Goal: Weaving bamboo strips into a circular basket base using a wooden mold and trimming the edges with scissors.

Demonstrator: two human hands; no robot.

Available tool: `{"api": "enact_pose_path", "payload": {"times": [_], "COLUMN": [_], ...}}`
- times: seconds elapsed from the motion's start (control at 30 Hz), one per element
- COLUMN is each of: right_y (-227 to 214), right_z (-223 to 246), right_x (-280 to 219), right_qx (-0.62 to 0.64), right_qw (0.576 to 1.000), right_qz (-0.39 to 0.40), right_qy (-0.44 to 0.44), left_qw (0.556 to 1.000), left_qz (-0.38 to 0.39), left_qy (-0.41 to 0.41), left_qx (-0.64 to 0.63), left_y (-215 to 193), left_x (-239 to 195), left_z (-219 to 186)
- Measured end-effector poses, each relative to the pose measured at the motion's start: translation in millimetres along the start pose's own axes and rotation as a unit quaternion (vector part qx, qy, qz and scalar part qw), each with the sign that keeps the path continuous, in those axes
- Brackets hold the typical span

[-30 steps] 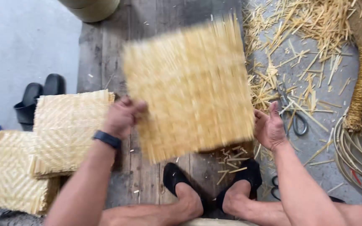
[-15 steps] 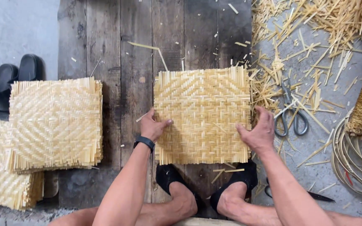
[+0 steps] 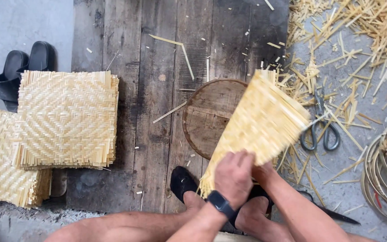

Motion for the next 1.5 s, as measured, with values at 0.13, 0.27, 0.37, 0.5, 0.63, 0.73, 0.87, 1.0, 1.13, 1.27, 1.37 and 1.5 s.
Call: {"api": "enact_pose_path", "payload": {"times": [0.13, 0.27, 0.37, 0.5, 0.63, 0.73, 0.87, 1.0, 1.13, 1.27, 1.37, 1.5], "right_y": [11.7, -11.1, -1.6, -7.8, -41.5, -119.5, -206.2, -219.6, -153.8, -131.3, -207.7, -244.8], "right_z": [-12.9, 10.9, 3.9, -1.4, -55.9, -152.8, -325.2, -357.1, -324.9, -337.5, -307.6, -317.2], "right_x": [-4.6, -0.8, 0.8, -7.1, -25.0, -74.2, -238.5, -387.8, -468.7, -509.8, -466.4, -466.6], "right_qx": [0.050, -0.004, 0.001, -0.008, 0.165, 0.146, -0.070, -0.056, -0.004, -0.094, -0.104, -0.090], "right_qw": [0.999, 1.000, 1.000, 0.999, 0.974, 0.930, 0.833, 0.754, 0.713, 0.800, 0.846, 0.852], "right_qz": [0.018, -0.025, 0.006, -0.026, -0.118, -0.310, -0.353, -0.122, 0.051, -0.190, -0.339, -0.375], "right_qy": [-0.005, -0.001, 0.023, 0.042, 0.098, 0.134, 0.421, 0.642, 0.699, 0.562, 0.399, 0.355], "left_qw": [0.999, 0.952, 0.916, 0.930, 0.910, 0.900, 0.913, 0.926, 0.927, 0.937, 0.933, 0.919], "left_qz": [0.009, -0.017, 0.095, 0.191, 0.177, 0.137, 0.104, 0.110, 0.120, 0.117, 0.132, 0.136], "left_qy": [-0.039, -0.290, -0.385, -0.313, -0.372, -0.400, -0.380, -0.361, -0.355, -0.324, -0.328, -0.370], "left_qx": [0.007, -0.102, -0.068, -0.006, -0.035, -0.105, -0.105, -0.017, 0.019, 0.058, 0.066, 0.030], "left_y": [14.4, -7.2, 40.8, 58.9, 77.1, 88.8, 103.6, 104.7, 101.3, 112.6, 107.5, 114.6], "left_x": [-3.0, 17.5, 7.8, 12.6, -4.6, -16.5, -28.7, -24.9, -23.2, -22.4, -21.4, -16.6], "left_z": [21.5, 129.3, 237.4, 261.0, 295.3, 324.1, 343.7, 339.7, 336.1, 358.7, 359.6, 357.8]}}
Point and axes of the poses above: each hand's wrist, its own x-axis towards the middle knuckle, its own y-axis out of the palm, z = x × y, the point moved 4 cm from there along x, towards the middle knuckle, and after that the axes turned 13 degrees about x, right-handed, at the moved point
